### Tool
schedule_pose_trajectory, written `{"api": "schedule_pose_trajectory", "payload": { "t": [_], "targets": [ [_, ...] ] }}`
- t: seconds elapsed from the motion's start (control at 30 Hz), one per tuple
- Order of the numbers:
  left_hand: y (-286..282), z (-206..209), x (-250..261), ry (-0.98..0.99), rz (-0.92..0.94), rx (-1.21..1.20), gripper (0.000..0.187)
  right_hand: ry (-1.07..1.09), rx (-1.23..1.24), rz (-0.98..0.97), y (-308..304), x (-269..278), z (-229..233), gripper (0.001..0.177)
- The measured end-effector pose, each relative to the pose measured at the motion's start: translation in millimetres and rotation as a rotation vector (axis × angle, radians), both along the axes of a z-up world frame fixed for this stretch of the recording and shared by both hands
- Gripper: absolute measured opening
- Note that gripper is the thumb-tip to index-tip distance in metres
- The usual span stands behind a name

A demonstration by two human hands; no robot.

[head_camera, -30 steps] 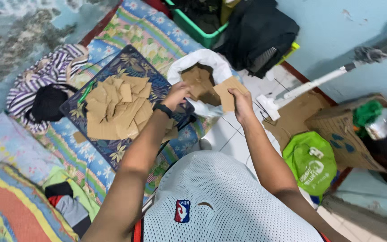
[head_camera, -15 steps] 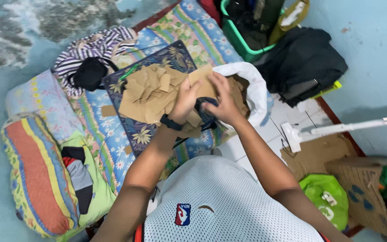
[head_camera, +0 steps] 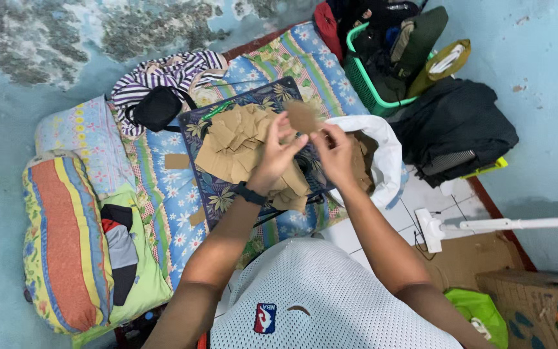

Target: The person repeatedly tears small pieces of brown paper by hand and places them into a white bag on a small table. The person occasionally picks up larger sheets from the bag and tears them into smaller pieces before returning them to the bag.

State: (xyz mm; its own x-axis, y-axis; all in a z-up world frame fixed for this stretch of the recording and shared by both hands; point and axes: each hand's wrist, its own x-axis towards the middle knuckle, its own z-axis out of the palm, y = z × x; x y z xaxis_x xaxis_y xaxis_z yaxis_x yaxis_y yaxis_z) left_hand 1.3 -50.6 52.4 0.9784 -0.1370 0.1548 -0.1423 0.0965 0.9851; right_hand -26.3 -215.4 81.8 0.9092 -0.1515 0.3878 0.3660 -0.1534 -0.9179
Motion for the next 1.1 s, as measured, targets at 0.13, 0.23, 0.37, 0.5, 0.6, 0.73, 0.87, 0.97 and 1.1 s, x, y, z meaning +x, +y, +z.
{"api": "schedule_pose_trajectory", "payload": {
  "t": [0.13,0.23,0.37,0.5,0.6,0.73,0.87,0.97,1.1],
  "targets": [
    [3,0,0,0.309,-0.053,-0.417,0.044,-0.048,-0.228,0.251,20,-21,28,0.038],
    [18,8,-3,0.362,0.011,-0.503,0.036,0.013,-0.2,0.216,31,-28,42,0.044],
    [27,23,-13,0.28,-0.07,-0.514,0.03,0.102,-0.059,0.062,29,-21,41,0.053],
    [27,31,-18,0.314,-0.214,-0.396,0.029,0.046,-0.136,0.113,16,-7,21,0.037],
    [27,26,-17,0.377,-0.22,-0.325,0.029,0.348,0.089,0.278,10,-4,1,0.015],
    [22,7,-5,0.383,-0.164,-0.231,0.029,0.406,0.257,0.198,1,-4,-19,0.014],
    [7,-15,9,0.415,-0.105,-0.09,0.028,0.505,0.385,0.017,-35,-11,-38,0.011],
    [-8,-27,15,0.419,-0.101,-0.025,0.03,0.576,0.568,-0.068,-69,-20,-65,0.007],
    [-32,-33,19,0.44,-0.155,-0.01,0.032,0.644,0.751,-0.153,-110,-20,-123,0.01]
  ]
}}
